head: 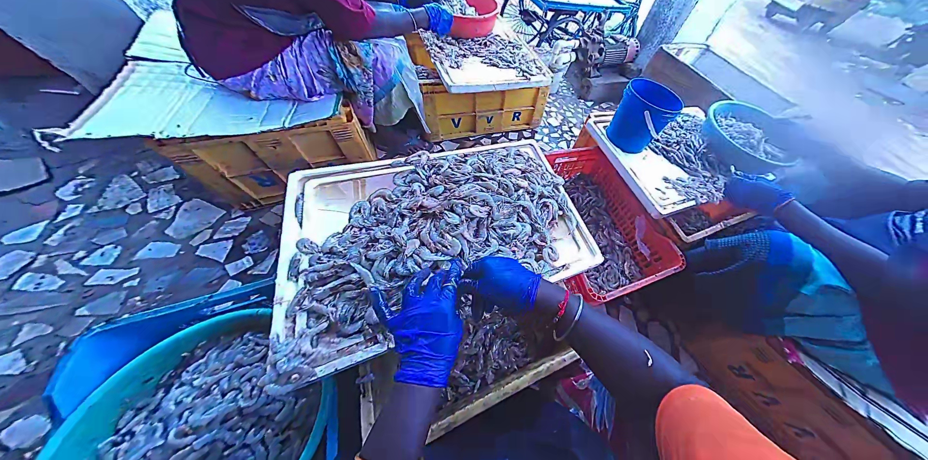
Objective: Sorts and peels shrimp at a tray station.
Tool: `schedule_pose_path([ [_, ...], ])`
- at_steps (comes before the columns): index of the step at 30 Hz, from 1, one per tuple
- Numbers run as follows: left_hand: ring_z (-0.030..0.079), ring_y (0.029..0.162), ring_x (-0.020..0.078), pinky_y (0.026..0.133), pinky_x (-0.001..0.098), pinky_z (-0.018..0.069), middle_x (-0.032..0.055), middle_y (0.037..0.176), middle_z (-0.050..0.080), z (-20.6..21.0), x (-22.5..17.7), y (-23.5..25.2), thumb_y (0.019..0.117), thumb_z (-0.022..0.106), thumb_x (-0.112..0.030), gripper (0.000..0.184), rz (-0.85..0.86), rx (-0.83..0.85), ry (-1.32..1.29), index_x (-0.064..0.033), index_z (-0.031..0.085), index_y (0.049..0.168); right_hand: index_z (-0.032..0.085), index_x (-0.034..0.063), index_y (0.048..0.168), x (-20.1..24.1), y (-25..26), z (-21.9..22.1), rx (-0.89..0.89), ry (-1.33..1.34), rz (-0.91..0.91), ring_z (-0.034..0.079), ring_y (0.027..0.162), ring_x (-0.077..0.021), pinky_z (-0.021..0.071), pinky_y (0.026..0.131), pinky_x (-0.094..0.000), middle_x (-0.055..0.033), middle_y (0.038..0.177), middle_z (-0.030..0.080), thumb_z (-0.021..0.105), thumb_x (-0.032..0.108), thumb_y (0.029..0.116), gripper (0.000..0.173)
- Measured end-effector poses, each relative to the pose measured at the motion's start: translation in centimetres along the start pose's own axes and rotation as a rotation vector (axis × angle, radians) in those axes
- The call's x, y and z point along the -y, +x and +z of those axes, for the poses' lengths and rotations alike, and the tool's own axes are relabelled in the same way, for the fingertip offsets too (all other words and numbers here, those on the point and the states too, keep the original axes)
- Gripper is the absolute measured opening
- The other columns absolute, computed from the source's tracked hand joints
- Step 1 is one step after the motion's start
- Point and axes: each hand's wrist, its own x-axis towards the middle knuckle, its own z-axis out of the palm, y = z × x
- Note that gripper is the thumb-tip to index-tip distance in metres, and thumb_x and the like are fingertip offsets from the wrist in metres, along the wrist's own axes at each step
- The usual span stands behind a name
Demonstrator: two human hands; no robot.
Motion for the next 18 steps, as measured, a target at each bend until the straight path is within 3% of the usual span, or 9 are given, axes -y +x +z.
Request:
schedule_pose_path([
  [3, 0.066, 0.116, 0.042, 0.11, 0.0794, 0.0227, 0.0142, 0.113, 0.074, 0.8, 0.1, -0.2, 0.0914, 0.059, -0.004, 0.042, 0.072, -0.167, -0.02, -0.0217, 0.074, 0.126, 0.07, 0.0026, 0.108, -0.2, -0.7, -0.3, 0.024, 0.125, -0.03, 0.065, 0.067, -0.0154, 0.0557, 0.073, -0.0411, -0.0067, 0.081, 0.071, 0.048, 0.033, 0.1091, 0.037],
  [6, 0.067, 0.112, 0.044, 0.112, 0.075, 0.0256, 0.0199, 0.107, 0.074, 1.2, 0.0, -0.4, 0.0925, 0.057, -0.005, 0.024, 0.021, -0.207, -0.102, -0.0058, 0.076, 0.106, 0.072, 0.0065, 0.11, -0.5, -0.9, 0.3, -0.054, 0.026, -0.053, 0.068, 0.074, -0.0191, 0.0549, 0.078, -0.0457, -0.0076, 0.086, 0.072, 0.048, 0.037, 0.1082, 0.039],
  [9, 0.063, 0.121, 0.0396, 0.116, 0.0628, 0.031, 0.0206, 0.116, 0.073, 0.1, 0.0, -0.5, 0.1049, 0.05, -0.013, 0.029, -0.224, -0.035, -0.467, -0.0039, 0.074, 0.117, 0.074, 0.0088, 0.114, -1.0, -0.7, 0.9, -0.139, -0.234, -0.178, 0.069, 0.1, -0.0244, 0.0407, 0.108, -0.0491, -0.0108, 0.101, 0.075, 0.048, 0.042, 0.1072, 0.042],
  [10, 0.065, 0.12, 0.0335, 0.113, 0.0561, 0.039, 0.0181, 0.117, 0.072, -0.2, 0.4, -0.3, 0.107, 0.048, -0.015, 0.029, -0.329, 0.025, -0.617, -0.0046, 0.073, 0.119, 0.074, 0.0102, 0.114, -1.2, -0.5, 1.1, -0.161, -0.296, -0.225, 0.07, 0.103, -0.0229, 0.0331, 0.117, -0.0493, -0.0093, 0.102, 0.076, 0.048, 0.042, 0.1074, 0.042],
  [11, 0.069, 0.11, 0.0245, 0.104, 0.048, 0.0491, 0.013, 0.113, 0.073, -0.3, 1.0, -0.1, 0.1077, 0.047, -0.014, 0.029, -0.401, 0.039, -0.752, -0.0056, 0.073, 0.117, 0.074, 0.0099, 0.112, -1.4, -0.2, 1.4, -0.183, -0.323, -0.269, 0.07, 0.103, -0.0225, 0.028, 0.121, -0.0501, -0.0089, 0.101, 0.076, 0.048, 0.04, 0.1073, 0.04],
  [13, 0.069, 0.095, 0.0136, 0.091, 0.0365, 0.0552, 0.0081, 0.108, 0.073, -0.2, 2.5, 0.2, 0.108, 0.045, -0.011, 0.028, -0.432, 0.032, -0.938, -0.0035, 0.07, 0.118, 0.075, 0.008, 0.109, -1.6, -0.1, 1.6, -0.21, -0.279, -0.316, 0.07, 0.101, -0.0218, 0.0296, 0.12, -0.0478, -0.0093, 0.099, 0.076, 0.05, 0.037, 0.1071, 0.038],
  [14, 0.069, 0.098, 0.0118, 0.092, 0.0347, 0.0548, 0.0073, 0.111, 0.073, 0.0, 3.3, 0.2, 0.1073, 0.046, -0.01, 0.028, -0.386, 0.035, -0.979, -0.0034, 0.069, 0.12, 0.075, 0.0076, 0.11, -1.5, -0.1, 1.5, -0.205, -0.26, -0.306, 0.07, 0.102, -0.0226, 0.0334, 0.117, -0.0472, -0.0101, 0.099, 0.075, 0.049, 0.037, 0.1074, 0.039],
  [16, 0.063, 0.124, 0.0141, 0.11, 0.0385, 0.0475, 0.0061, 0.131, 0.07, 0.6, 4.8, -0.1, 0.1021, 0.053, -0.01, 0.032, -0.175, 0.064, -1.006, -0.0085, 0.069, 0.13, 0.074, 0.0079, 0.11, -1.3, -0.2, 1.3, -0.206, -0.244, -0.284, 0.07, 0.099, -0.0248, 0.0427, 0.107, -0.0486, -0.0109, 0.097, 0.075, 0.048, 0.037, 0.1074, 0.039],
  [18, 0.058, 0.132, 0.0159, 0.116, 0.043, 0.0419, 0.0039, 0.137, 0.067, 0.6, 4.9, -0.3, 0.0982, 0.061, -0.017, 0.038, -0.042, 0.076, -0.949, -0.0151, 0.067, 0.136, 0.074, 0.0091, 0.111, -1.1, 0.0, 1.5, -0.243, -0.203, -0.313, 0.071, 0.096, -0.0251, 0.0477, 0.099, -0.0503, -0.0101, 0.095, 0.075, 0.049, 0.036, 0.1068, 0.038],
])
